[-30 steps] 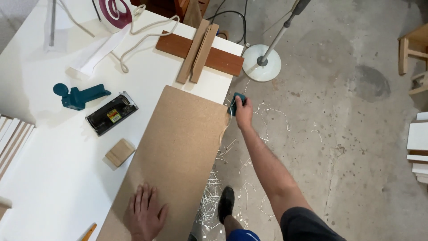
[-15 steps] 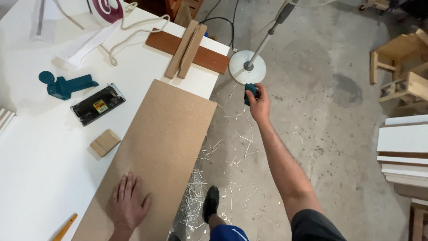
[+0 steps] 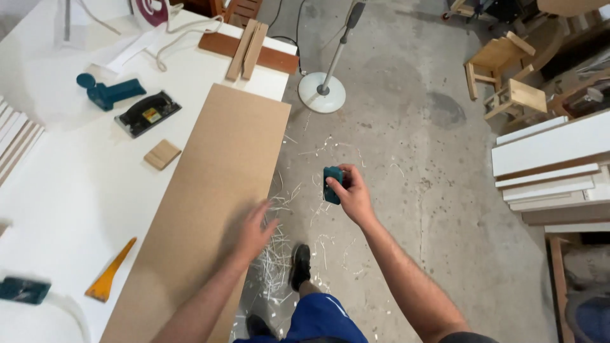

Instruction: The person is sanding and scraping the edges of a wooden board on a workbench to smooth the finish.

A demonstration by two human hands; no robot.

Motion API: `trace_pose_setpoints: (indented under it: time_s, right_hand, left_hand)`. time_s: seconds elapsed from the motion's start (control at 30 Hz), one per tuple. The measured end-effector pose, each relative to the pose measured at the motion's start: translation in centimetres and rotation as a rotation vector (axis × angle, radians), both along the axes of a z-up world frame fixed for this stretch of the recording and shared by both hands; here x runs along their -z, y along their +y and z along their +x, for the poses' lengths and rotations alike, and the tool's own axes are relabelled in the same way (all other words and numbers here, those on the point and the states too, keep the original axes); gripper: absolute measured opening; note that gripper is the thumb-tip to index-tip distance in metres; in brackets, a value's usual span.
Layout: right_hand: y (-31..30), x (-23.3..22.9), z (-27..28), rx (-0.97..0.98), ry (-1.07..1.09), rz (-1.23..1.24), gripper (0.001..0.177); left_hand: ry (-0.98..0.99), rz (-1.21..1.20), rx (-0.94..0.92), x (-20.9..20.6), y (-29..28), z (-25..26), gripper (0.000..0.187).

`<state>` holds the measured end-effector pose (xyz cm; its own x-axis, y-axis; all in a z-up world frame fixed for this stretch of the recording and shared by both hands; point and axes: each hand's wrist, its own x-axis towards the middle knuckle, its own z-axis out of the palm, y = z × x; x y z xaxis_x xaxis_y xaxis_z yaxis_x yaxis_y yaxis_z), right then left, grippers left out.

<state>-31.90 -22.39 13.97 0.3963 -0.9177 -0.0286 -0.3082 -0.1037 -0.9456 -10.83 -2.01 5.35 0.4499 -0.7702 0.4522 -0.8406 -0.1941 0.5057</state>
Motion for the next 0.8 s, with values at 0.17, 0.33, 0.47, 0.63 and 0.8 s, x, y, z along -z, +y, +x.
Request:
trace_pose_setpoints:
  time_s: [0.17, 0.33, 0.47, 0.63, 0.8]
  right_hand:
    - [10.4, -0.8, -2.8, -0.016, -0.005, 0.025, 0.04]
    - [14.6, -3.1, -7.7, 0.087, 0.192, -0.088, 0.039]
    - [17.0, -3.3, -12.5, 0.228, 0.205, -0.029, 0.038]
    - [23.6, -1.3, -16.4, 0.211, 0.149, 0.132, 0.039]
    - [31.4, 5.1, -20.2, 0.101, 0.133, 0.295, 0.037]
  left_hand:
    - [1.165, 0.284, 0.237, -4.2, 1.5, -11.6, 0.058]
    - [1.337, 0.309, 0.3, -3.0, 6.4, -13.6, 0.015]
    - [1.174, 0.392, 0.197, -0.9, 6.8, -13.4, 0.019]
    - [0.782, 0.513, 0.208, 0.4, 7.4, -12.2, 0.079]
    - [0.621, 0.505, 0.15, -1.2, 20.8, -7.3, 0.054]
